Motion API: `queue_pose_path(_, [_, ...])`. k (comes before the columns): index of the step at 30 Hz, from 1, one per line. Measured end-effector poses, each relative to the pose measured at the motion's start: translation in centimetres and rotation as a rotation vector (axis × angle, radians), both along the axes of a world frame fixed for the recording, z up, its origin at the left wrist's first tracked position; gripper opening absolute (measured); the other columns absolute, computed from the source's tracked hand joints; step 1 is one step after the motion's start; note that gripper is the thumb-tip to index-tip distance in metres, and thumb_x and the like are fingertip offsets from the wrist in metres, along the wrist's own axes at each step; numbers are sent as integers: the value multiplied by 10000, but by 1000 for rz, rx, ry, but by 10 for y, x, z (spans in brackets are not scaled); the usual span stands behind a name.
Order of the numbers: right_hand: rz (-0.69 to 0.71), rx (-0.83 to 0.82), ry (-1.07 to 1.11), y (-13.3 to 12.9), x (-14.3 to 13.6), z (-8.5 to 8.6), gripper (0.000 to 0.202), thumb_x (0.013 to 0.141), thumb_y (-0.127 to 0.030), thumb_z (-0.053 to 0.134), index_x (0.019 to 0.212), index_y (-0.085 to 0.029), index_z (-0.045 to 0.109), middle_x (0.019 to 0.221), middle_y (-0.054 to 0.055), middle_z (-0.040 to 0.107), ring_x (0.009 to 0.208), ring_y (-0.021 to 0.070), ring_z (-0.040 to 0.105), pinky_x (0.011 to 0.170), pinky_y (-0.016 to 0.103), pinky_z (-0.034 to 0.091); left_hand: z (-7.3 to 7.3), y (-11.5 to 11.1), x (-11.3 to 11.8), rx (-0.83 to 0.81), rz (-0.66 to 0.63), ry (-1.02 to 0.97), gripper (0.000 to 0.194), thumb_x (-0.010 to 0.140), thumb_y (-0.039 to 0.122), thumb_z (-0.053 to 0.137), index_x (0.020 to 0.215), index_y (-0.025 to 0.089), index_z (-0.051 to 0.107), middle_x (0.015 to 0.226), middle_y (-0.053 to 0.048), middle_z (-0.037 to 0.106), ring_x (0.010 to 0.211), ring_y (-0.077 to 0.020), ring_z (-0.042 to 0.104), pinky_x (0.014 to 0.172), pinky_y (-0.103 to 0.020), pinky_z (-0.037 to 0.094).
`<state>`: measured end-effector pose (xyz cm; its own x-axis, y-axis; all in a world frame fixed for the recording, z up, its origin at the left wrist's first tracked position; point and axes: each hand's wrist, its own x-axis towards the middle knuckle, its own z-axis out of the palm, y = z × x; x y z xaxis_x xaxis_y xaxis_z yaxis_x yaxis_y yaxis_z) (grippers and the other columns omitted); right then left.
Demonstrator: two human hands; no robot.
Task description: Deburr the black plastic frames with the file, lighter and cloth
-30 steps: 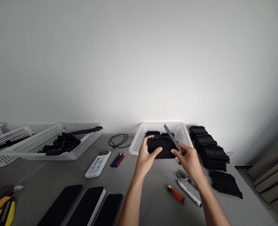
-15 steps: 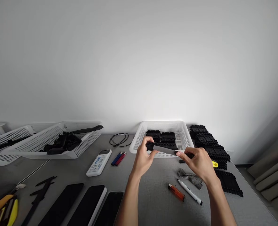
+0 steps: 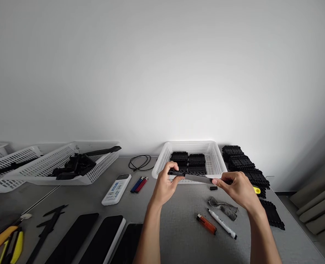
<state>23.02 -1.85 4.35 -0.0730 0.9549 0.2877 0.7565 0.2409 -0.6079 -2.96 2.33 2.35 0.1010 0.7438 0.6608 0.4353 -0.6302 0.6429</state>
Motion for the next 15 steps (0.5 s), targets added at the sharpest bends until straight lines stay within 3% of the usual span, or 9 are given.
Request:
queue_pose_path(8, [38,-45,52,3,-12,-2,576,834,-668,570,529,-196,443,522,-32,413,541,116,283,514,257,233,2,-5,2,-29,-67,62,268,742,42,453,928,232,489,892,-5,572,863,-139,560,819,-245,440])
queue_pose_path(11, [39,-85,75,4,2,-2,581,822,-665,590,514,-192,453,522,-28,406,529,111,289,500,262,207,1,-2,-1,-68,-31,37,149,808,158,551,922,233,492,883,-3,561,844,-149,549,804,-254,441])
queue_pose_path(15, [128,-137,260,4,24,-2,555,805,-654,624,545,-188,474,538,-36,376,516,98,275,480,260,185,-3,3,-3,-113,41,-8,201,824,285,641,951,235,494,910,-3,564,886,-162,557,802,-260,432])
